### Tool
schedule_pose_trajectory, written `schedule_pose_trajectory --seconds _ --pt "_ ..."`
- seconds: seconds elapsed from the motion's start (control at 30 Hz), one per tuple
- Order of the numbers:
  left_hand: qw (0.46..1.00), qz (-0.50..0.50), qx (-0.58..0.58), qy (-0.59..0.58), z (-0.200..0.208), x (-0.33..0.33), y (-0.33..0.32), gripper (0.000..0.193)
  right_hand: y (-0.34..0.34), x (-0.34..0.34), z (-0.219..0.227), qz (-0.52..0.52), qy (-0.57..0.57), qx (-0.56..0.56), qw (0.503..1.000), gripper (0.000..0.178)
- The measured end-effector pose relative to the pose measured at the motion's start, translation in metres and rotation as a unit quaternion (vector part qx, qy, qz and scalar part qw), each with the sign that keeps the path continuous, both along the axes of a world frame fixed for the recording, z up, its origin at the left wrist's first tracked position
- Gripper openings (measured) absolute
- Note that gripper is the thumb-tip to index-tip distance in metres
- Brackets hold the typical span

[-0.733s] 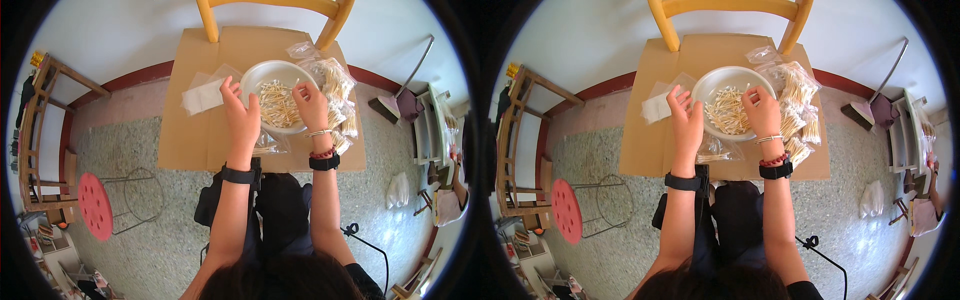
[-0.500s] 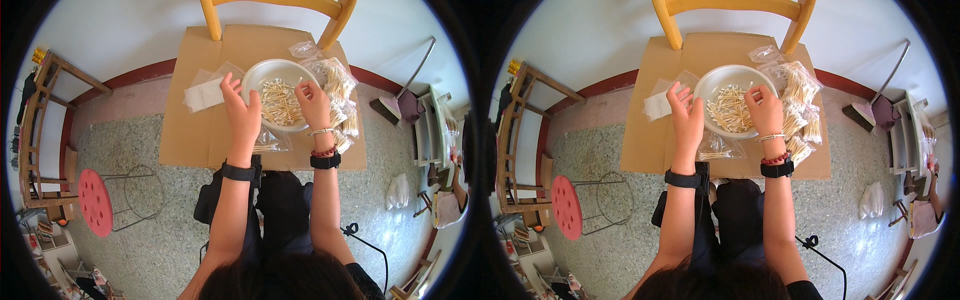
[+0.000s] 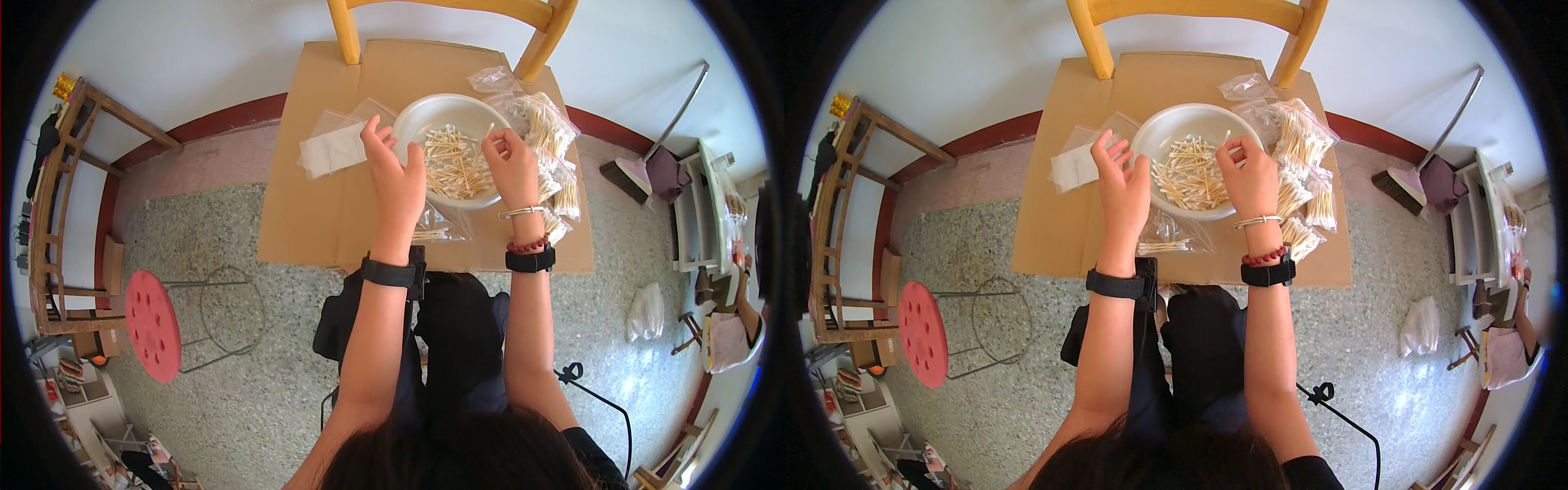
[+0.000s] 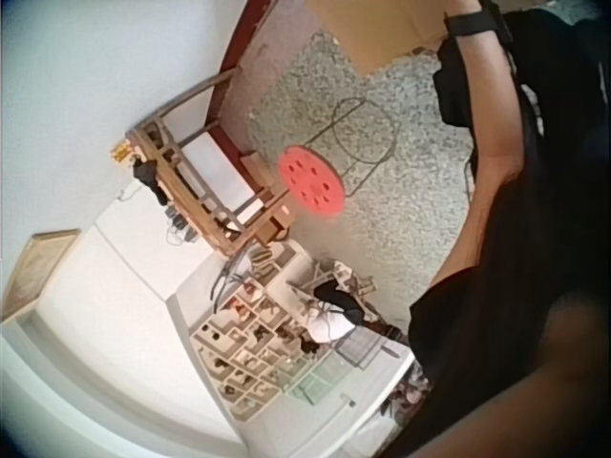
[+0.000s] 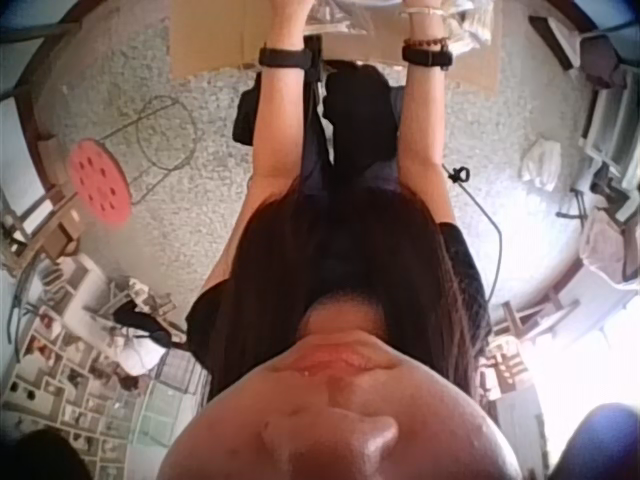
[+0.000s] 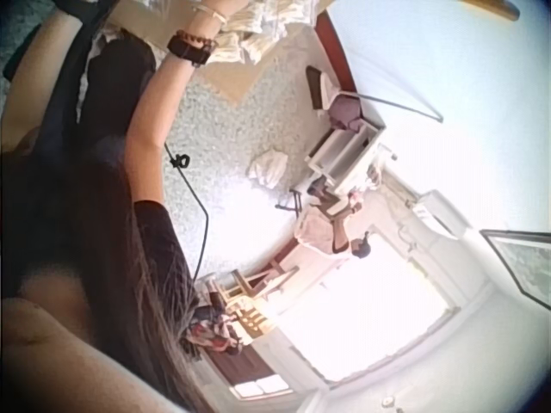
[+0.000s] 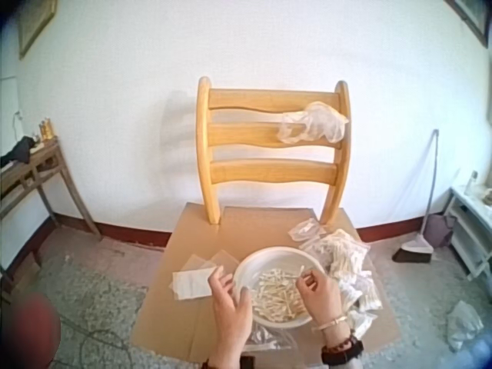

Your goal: The person is packing cotton swabs from a bowl into small plastic bags.

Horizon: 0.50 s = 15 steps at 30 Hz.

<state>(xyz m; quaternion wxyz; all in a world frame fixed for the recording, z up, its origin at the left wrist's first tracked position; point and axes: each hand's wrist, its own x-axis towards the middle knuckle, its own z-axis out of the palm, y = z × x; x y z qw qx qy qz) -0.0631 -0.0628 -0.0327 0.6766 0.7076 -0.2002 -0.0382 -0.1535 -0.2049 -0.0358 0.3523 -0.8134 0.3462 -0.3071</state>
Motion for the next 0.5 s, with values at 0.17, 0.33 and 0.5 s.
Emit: schedule_pose_trajectory --seconds 0.17,0.33,0.5 --pt "1.000 -0.003 -0.005 0.004 -0.001 -0.002 0.000 0.058 0.001 -0.002 0.004 -0.002 -0.007 0.009 1.000 0.019" --pt "1.000 0.002 -0.007 -0.007 -0.008 0.000 0.000 0.058 0.001 -0.004 0.006 -0.002 0.003 0.002 1.000 0.018" --pt "1.000 0.000 -0.005 -0.007 -0.009 -0.001 -0.001 0.058 0.004 -0.003 0.007 0.002 0.002 0.004 1.000 0.018"
